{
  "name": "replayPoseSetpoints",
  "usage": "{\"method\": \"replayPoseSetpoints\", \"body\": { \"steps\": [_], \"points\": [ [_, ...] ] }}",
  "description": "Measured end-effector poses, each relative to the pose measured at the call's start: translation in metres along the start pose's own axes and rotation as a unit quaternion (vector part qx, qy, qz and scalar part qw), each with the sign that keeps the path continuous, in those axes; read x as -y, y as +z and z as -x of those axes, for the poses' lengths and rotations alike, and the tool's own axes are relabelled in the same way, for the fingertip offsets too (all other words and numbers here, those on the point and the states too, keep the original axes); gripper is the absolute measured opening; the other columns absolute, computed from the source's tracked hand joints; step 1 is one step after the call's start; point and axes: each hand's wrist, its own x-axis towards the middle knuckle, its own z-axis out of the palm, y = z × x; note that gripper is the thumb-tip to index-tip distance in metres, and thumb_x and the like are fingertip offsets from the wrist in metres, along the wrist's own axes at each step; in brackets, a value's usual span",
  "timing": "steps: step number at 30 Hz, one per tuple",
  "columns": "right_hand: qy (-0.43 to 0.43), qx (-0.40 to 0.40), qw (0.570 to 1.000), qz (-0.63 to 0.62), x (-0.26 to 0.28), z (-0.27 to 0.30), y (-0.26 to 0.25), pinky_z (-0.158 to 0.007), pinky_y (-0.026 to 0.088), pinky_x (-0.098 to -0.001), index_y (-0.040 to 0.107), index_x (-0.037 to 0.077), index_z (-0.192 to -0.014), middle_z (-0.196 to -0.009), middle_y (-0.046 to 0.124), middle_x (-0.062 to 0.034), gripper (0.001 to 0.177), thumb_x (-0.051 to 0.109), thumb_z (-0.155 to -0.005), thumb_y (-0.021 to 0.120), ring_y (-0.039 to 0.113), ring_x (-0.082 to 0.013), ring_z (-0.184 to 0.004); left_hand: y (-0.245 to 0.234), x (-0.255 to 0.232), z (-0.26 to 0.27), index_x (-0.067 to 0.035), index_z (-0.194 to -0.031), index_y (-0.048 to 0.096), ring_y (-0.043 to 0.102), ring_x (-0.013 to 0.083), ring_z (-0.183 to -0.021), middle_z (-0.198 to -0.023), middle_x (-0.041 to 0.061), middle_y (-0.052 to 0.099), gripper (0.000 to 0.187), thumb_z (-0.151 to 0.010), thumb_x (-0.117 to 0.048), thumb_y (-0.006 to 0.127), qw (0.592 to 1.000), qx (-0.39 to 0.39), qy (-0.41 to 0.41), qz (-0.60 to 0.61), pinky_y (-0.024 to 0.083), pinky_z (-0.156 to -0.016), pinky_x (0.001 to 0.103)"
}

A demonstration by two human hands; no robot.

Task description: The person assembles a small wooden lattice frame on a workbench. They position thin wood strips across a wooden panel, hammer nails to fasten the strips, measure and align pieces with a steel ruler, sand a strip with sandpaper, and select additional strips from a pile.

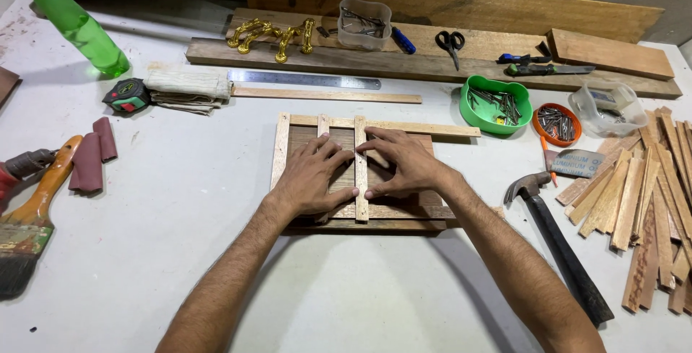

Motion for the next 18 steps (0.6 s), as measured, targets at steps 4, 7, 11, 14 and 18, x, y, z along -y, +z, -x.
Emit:
{"method": "replayPoseSetpoints", "body": {
  "steps": [4, 7, 11, 14, 18],
  "points": [
    [-0.004, 0.003, 1.0, -0.007, 0.001, 0.0, -0.003, -0.121, 0.03, -0.0579, 0.055, 0.03, -0.144, -0.163, 0.034, -0.0134, 0.099, 0.073, -0.061, 0.086, 0.032, -0.0354, -0.15, -0.008, -0.006, 0.002, -0.024, -0.153, 0.043, 0.026, 0.0368, -0.15, -0.151, 0.014, 0.043, 0.087, -0.085, -0.079, 0.053, 1.0, -0.013, 0.007, 0.003, 0.026, -0.119, 0.064],
    [0.017, 0.018, 1.0, -0.004, 0.001, 0.0, -0.003, -0.12, 0.029, -0.0578, 0.055, 0.031, -0.144, -0.163, 0.034, -0.0117, 0.099, 0.071, -0.059, 0.087, 0.031, -0.0348, -0.15, -0.008, -0.007, 0.002, -0.025, -0.153, 0.042, 0.026, 0.039, -0.149, -0.15, 0.015, 0.043, 0.087, -0.085, -0.078, 0.055, 1.0, -0.016, 0.004, 0.007, 0.026, -0.118, 0.065],
    [-0.007, 0.002, 1.0, -0.005, -0.005, 0.0, 0.0, -0.121, 0.029, -0.0577, 0.056, 0.03, -0.144, -0.164, 0.035, -0.0119, 0.099, 0.071, -0.06, 0.088, 0.033, -0.0344, -0.15, -0.011, -0.008, 0.002, -0.026, -0.153, 0.042, 0.028, 0.039, -0.148, -0.148, 0.014, 0.044, 0.087, -0.085, -0.078, 0.056, 1.0, -0.011, 0.005, 0.006, 0.027, -0.118, 0.065],
    [-0.009, -0.001, 1.0, -0.007, -0.004, 0.001, -0.001, -0.121, 0.028, -0.0582, 0.056, 0.03, -0.143, -0.163, 0.034, -0.012, 0.098, 0.071, -0.06, 0.088, 0.033, -0.0343, -0.15, -0.009, -0.006, 0.0, -0.026, -0.152, 0.043, 0.028, 0.0393, -0.148, -0.148, 0.014, 0.044, 0.087, -0.084, -0.079, 0.056, 1.0, -0.008, 0.004, -0.002, 0.028, -0.118, 0.065],
    [0.001, 0.009, 1.0, -0.005, -0.007, 0.001, 0.001, -0.12, 0.029, -0.0603, 0.057, 0.03, -0.144, -0.164, 0.034, -0.011, 0.099, 0.073, -0.059, 0.087, 0.032, -0.0344, -0.15, -0.006, -0.006, -0.001, -0.026, -0.152, 0.043, 0.028, 0.0395, -0.148, -0.148, 0.015, 0.042, 0.089, -0.083, -0.081, 0.055, 1.0, -0.006, 0.003, -0.004, 0.027, -0.117, 0.066]
  ]
}}
